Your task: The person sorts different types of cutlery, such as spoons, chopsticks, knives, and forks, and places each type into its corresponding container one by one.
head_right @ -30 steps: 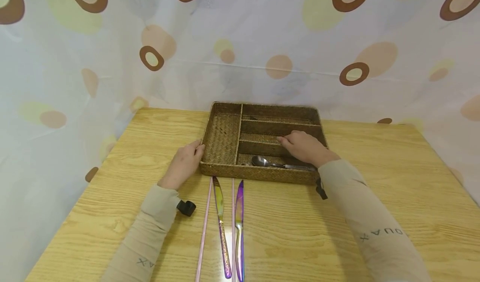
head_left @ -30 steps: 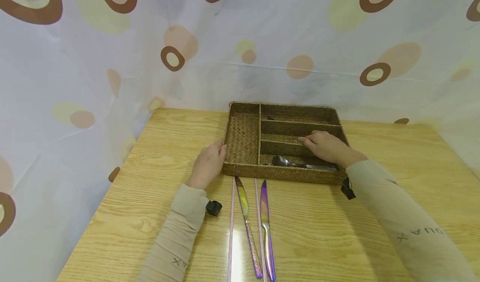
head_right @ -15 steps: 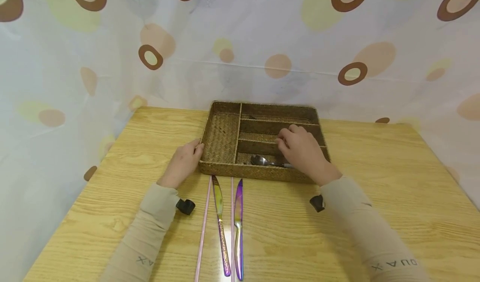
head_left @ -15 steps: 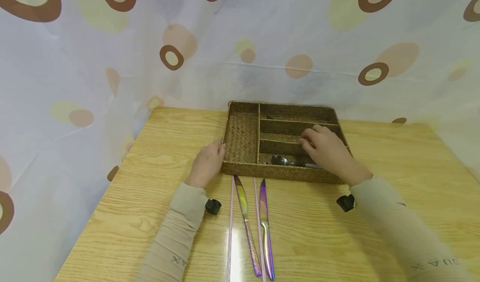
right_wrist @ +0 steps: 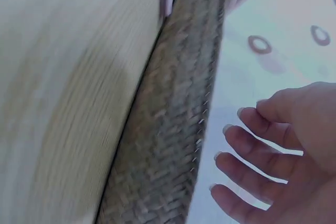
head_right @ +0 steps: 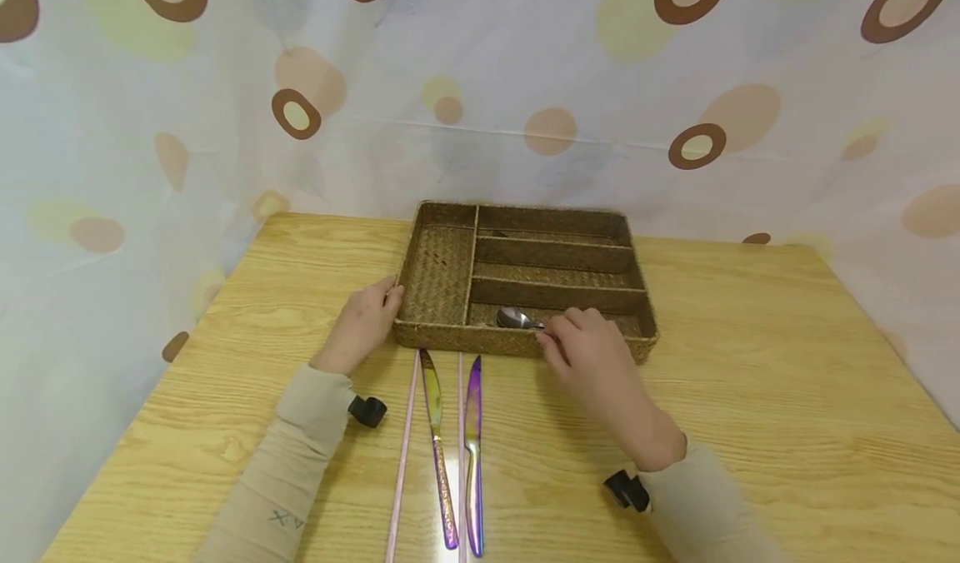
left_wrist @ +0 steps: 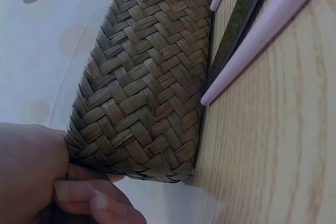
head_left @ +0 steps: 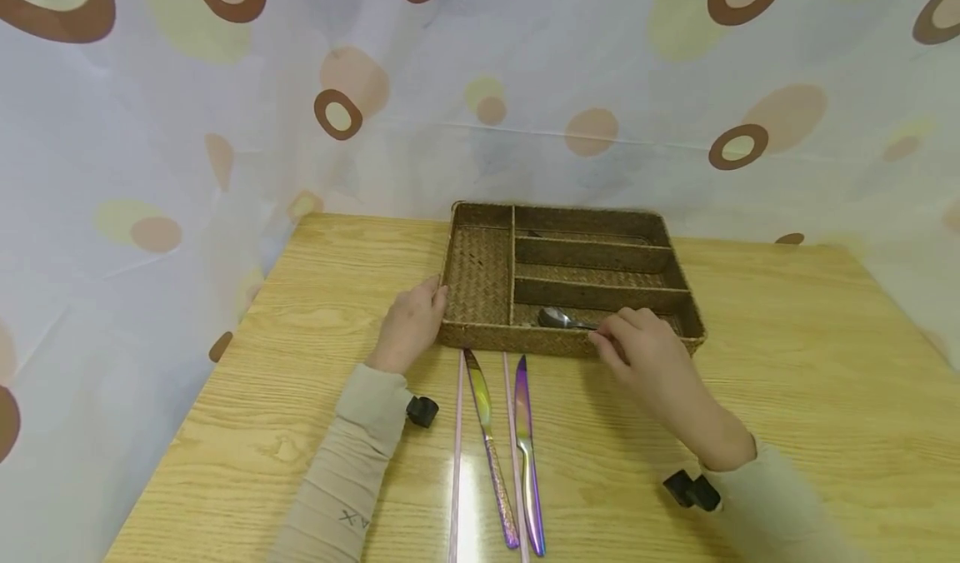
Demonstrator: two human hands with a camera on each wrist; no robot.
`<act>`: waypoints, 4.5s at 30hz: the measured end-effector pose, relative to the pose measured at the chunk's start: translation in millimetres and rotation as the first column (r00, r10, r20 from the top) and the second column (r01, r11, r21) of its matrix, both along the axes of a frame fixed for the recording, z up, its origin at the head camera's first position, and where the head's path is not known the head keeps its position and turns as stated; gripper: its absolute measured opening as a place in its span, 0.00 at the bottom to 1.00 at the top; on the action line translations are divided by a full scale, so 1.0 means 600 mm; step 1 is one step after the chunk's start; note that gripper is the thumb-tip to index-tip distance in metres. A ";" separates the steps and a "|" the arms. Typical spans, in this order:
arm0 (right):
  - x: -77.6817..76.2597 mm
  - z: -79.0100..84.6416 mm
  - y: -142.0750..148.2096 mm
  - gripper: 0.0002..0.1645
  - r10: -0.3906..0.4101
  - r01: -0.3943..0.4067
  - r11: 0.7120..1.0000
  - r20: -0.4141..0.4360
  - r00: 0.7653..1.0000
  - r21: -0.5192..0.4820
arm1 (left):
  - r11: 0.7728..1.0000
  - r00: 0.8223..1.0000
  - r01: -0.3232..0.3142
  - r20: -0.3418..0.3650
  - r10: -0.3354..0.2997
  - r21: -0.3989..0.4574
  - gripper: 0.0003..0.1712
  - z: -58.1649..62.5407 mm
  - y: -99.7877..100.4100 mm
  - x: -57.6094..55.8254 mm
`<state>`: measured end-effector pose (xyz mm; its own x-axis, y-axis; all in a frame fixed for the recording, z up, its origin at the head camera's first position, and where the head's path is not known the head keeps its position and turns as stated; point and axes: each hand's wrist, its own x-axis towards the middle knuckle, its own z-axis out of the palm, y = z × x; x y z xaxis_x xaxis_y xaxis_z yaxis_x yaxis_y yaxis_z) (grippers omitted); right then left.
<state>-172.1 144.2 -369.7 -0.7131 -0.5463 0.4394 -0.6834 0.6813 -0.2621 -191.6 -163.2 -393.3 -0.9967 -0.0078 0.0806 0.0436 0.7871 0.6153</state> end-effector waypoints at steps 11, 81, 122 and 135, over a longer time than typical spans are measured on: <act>0.101 -0.032 -0.039 0.05 0.126 -0.116 0.991 0.169 0.978 -0.069 | 1.000 1.000 0.015 -0.012 -0.015 0.009 0.23 0.005 0.000 0.002; 0.159 -0.053 -0.051 0.09 -0.099 0.023 0.964 0.277 0.956 0.266 | 1.000 1.000 0.000 0.004 0.000 0.004 0.26 0.001 -0.001 0.004; 0.092 -0.013 -0.013 0.11 0.158 -0.159 0.987 0.072 0.985 0.016 | 1.000 1.000 -0.004 0.002 0.004 0.003 0.25 -0.001 0.000 0.001; 0.064 0.009 -0.009 0.07 0.145 -0.143 0.984 -0.011 0.989 0.103 | 1.000 1.000 0.013 -0.003 -0.013 0.014 0.24 0.001 0.000 0.003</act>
<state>-133.6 138.7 -364.5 -0.6158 -0.6855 0.3884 -0.7806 0.5976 -0.1829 -190.1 -163.0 -392.4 -0.9965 0.0038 0.0835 0.0554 0.7779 0.6259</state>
